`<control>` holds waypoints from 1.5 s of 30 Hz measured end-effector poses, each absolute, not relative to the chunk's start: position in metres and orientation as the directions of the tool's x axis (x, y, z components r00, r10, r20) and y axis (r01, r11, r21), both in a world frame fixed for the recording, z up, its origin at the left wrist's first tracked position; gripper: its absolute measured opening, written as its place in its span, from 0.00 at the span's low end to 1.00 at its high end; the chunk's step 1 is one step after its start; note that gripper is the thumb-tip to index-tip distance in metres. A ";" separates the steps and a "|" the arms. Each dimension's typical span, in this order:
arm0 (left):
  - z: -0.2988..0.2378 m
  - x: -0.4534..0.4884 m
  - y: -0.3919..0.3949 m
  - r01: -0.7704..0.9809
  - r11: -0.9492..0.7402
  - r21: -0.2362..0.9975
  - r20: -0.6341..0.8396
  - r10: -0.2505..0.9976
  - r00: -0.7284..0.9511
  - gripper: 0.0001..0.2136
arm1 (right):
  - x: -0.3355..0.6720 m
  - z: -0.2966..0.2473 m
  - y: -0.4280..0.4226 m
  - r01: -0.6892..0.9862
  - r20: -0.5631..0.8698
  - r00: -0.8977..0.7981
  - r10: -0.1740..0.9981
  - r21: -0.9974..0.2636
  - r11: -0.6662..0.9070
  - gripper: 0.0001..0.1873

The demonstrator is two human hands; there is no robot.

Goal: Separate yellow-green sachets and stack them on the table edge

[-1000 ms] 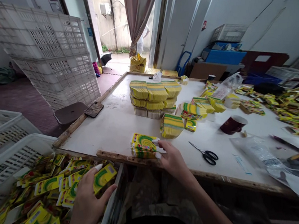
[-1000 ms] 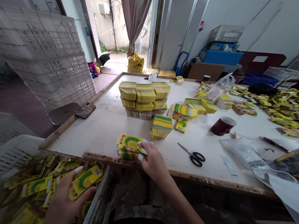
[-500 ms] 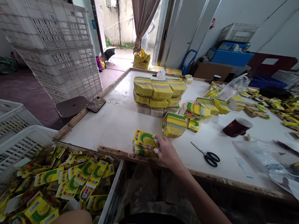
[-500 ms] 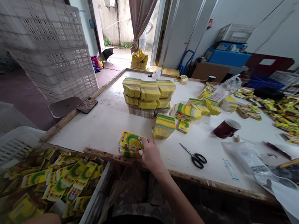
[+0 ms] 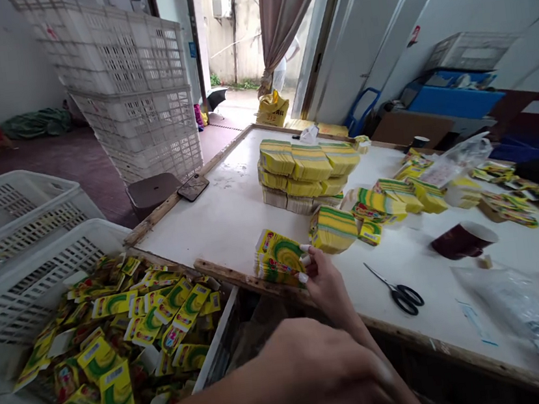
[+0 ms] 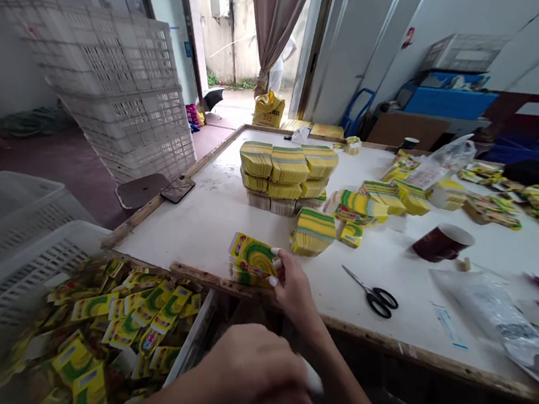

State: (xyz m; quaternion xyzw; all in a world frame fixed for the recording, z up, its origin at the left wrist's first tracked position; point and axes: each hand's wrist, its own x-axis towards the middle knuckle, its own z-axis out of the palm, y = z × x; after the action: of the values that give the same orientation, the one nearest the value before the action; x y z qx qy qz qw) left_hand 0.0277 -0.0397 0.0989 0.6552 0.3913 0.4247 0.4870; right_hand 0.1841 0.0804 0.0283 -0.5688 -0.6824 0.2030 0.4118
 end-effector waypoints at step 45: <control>-0.012 0.009 0.015 -0.671 -0.013 0.741 -0.258 0.918 -0.302 0.14 | 0.133 0.009 0.006 0.137 0.072 -0.133 0.988 -0.986 0.090 0.06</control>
State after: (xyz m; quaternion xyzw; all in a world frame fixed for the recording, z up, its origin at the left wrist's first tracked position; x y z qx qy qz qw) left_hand 0.0088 0.0154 -0.0118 0.1506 0.4090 0.6957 0.5710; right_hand 0.1334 0.0057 0.0086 -0.4807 -0.5856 0.4730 0.4498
